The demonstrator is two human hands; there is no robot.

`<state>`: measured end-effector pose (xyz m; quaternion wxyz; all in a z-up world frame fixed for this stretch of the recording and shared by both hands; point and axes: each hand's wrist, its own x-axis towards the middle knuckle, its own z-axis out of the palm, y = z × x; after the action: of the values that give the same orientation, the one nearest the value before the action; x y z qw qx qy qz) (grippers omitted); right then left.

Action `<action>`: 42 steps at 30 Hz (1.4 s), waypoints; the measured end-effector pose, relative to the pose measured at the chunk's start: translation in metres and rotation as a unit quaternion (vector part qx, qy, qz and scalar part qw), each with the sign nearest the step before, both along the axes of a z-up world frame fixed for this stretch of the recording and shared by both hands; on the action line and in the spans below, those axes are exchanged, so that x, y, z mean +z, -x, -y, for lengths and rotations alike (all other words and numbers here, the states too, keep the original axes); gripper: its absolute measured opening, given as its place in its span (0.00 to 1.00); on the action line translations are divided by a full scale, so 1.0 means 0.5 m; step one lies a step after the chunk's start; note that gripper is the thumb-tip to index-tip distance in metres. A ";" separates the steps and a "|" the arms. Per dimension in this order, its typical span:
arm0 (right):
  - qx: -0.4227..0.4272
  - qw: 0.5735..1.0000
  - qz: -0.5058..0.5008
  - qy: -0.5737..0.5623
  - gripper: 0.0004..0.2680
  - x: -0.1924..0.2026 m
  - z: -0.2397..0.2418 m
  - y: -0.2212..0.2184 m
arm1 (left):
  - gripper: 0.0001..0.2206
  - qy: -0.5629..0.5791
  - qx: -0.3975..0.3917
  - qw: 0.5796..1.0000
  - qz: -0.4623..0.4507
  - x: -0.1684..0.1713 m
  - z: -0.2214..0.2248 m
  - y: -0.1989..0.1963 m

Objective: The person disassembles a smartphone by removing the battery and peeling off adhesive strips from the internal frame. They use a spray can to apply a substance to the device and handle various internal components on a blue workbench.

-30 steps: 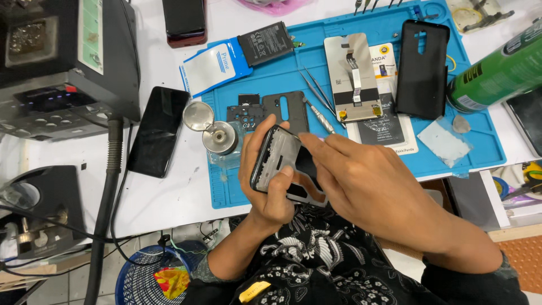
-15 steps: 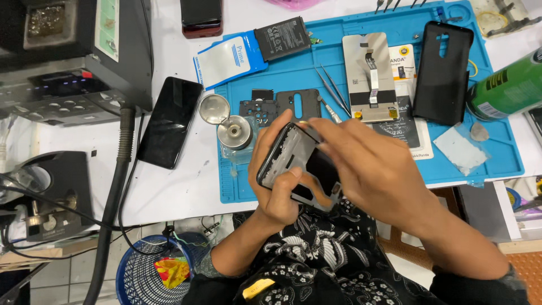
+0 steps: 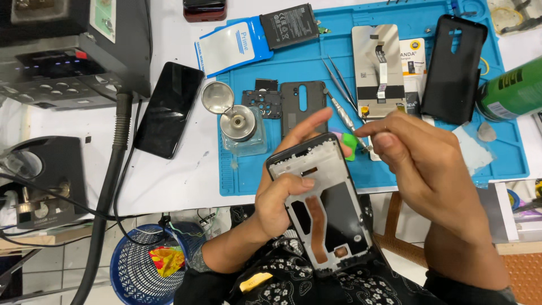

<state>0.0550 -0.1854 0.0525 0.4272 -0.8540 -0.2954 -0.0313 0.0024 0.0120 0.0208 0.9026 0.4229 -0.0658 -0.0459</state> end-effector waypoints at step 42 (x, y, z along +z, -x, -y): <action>0.054 0.971 0.082 0.216 0.20 -0.016 0.017 0.032 | 0.32 -0.089 -0.126 0.988 0.014 -0.013 -0.026 -0.034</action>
<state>0.0391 -0.1940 0.0446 0.2080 -0.9032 -0.3752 -0.0137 0.0194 0.0250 0.0142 0.8475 0.4903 -0.1269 -0.1587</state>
